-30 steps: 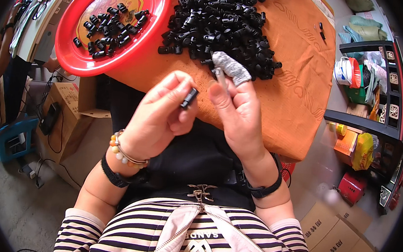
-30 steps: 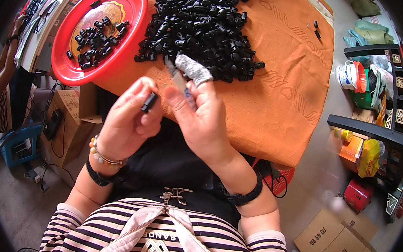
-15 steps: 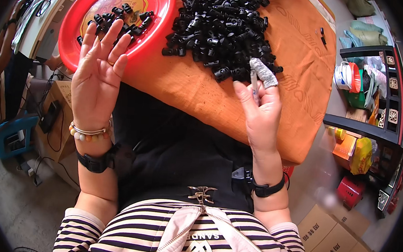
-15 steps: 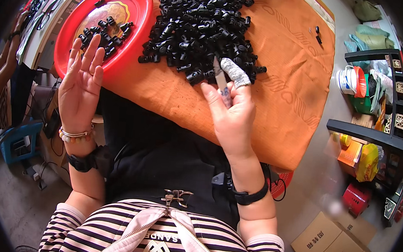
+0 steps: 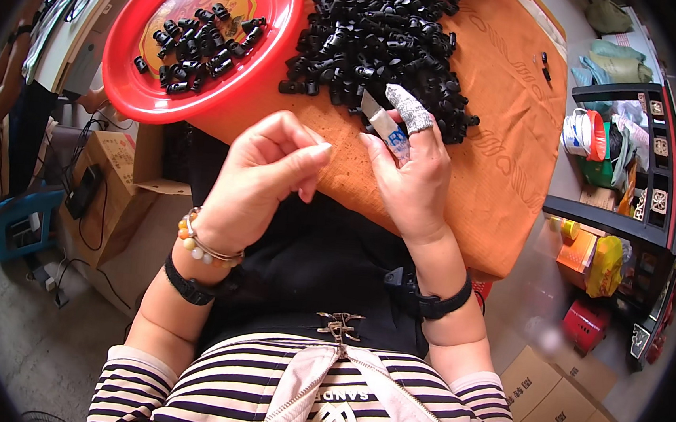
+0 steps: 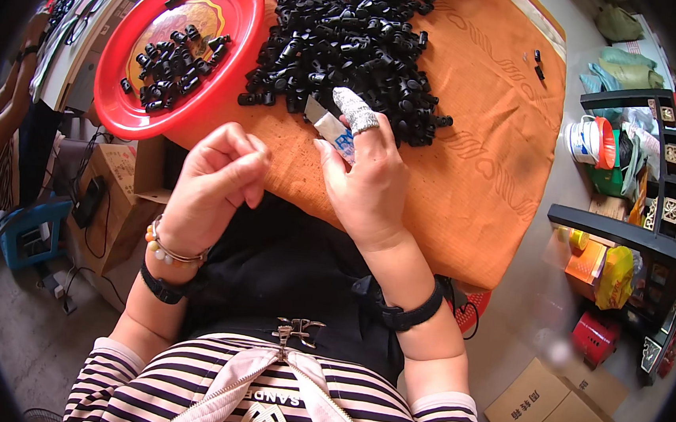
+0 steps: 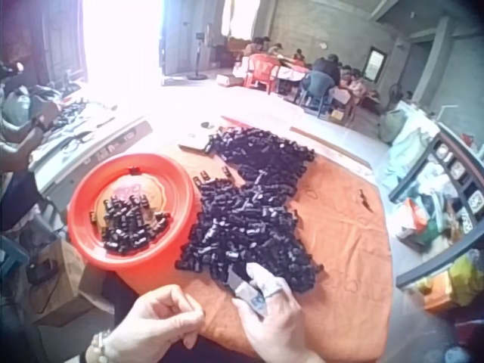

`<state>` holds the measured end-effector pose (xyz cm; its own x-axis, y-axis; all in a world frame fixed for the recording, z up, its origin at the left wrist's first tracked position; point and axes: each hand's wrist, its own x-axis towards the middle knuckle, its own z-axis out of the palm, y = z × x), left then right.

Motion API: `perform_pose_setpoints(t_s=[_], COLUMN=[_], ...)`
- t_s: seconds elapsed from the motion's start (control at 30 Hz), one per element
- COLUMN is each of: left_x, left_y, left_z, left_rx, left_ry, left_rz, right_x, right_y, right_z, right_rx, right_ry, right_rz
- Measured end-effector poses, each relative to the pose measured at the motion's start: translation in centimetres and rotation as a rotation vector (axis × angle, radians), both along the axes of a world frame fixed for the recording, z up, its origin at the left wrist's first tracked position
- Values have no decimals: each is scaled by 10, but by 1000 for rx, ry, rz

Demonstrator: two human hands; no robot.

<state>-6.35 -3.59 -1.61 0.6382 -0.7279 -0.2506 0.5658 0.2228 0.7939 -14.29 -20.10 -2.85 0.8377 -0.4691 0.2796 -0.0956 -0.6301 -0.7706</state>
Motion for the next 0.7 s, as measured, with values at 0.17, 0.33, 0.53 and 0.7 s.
perform_pose_setpoints(t_s=[0.17,0.33,0.53,0.7], left_x=[-12,-15,-14,-16], left_y=[-7,-10,-10,-9], left_z=[0,-1,-2,1], left_rx=[50,59,-123,-154], left_ry=[137,182,285,409], left_rz=[-144,-115,-319,-264], right_x=[-4,-16,-20,-21], right_y=[-2,5,20,27], right_z=[-4,25,32,28], right_rx=[180,828,1062,982], right_ry=[-24,-133,-135,-161], right_rz=[20,214,305,296])
